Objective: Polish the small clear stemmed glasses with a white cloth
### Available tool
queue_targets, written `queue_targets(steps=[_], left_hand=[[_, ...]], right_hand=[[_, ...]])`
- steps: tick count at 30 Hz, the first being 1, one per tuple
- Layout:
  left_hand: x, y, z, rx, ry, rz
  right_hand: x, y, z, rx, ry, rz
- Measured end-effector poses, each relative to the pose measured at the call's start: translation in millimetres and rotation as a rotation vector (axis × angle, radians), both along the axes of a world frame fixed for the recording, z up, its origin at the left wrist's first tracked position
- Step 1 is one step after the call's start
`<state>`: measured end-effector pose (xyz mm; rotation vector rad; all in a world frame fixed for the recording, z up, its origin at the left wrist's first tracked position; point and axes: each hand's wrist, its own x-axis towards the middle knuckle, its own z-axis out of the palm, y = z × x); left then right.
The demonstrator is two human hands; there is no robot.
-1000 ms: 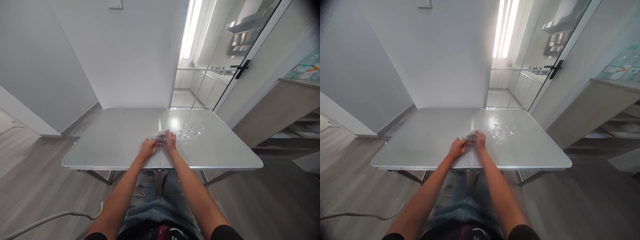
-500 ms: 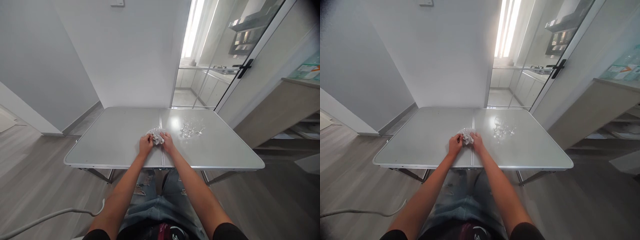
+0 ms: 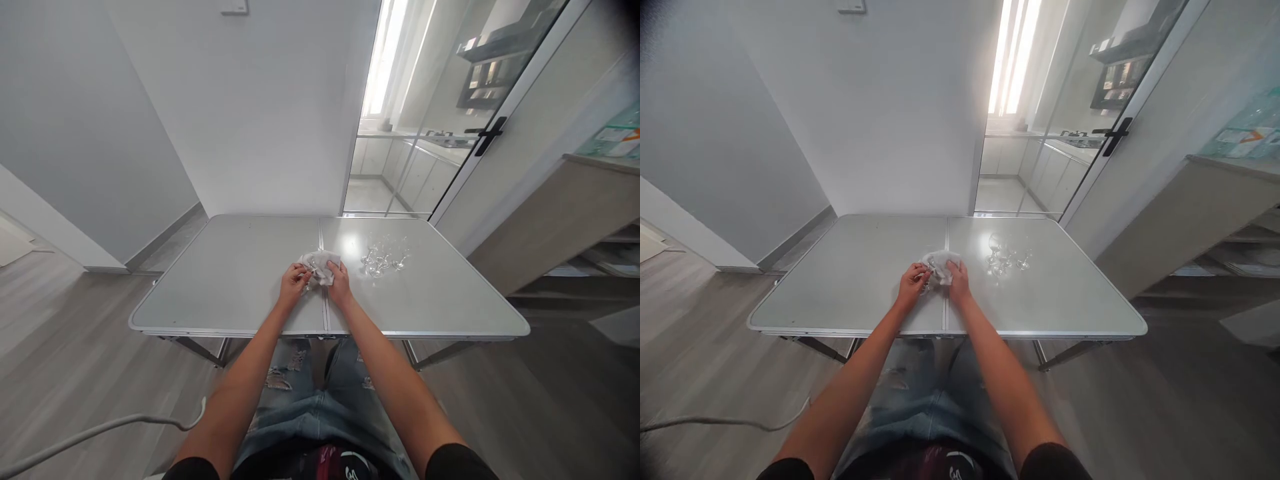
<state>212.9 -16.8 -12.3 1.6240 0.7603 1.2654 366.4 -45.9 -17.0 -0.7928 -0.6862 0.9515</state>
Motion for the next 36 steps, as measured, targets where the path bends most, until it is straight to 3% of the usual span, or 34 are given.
queue_targets(steps=[4,7,9,16,24,31,36], left_hand=[[1,3,-0.8,-0.096,-0.032,-0.033],[-1,3,0.0,-0.118,-0.071,0.022],[-2,4,-0.4,-0.149,-0.116,0.058],[-2,5,-3.4,-0.218,-0.170,-0.004],[-4,1,5.2,-0.176,-0.165,0.101],[-2,-4,5.2,-0.141,-0.113,0.005],[-1,-3,1.8,-0.084,-0.037,0.062]], right_hand=[[-3,-8,8,0.064,-0.325,0.105],[-7,-12,14,0.194,-0.616,0.179],[-10,-13,15,0.212,-0.686,0.184],[-10,-8,8,0.103,-0.585,0.215],[-8,-11,11,0.091,-0.547,0.278],[-7,-11,12,0.001,-0.280,0.337],[-8,-12,15,-0.035,-0.199,0.323]])
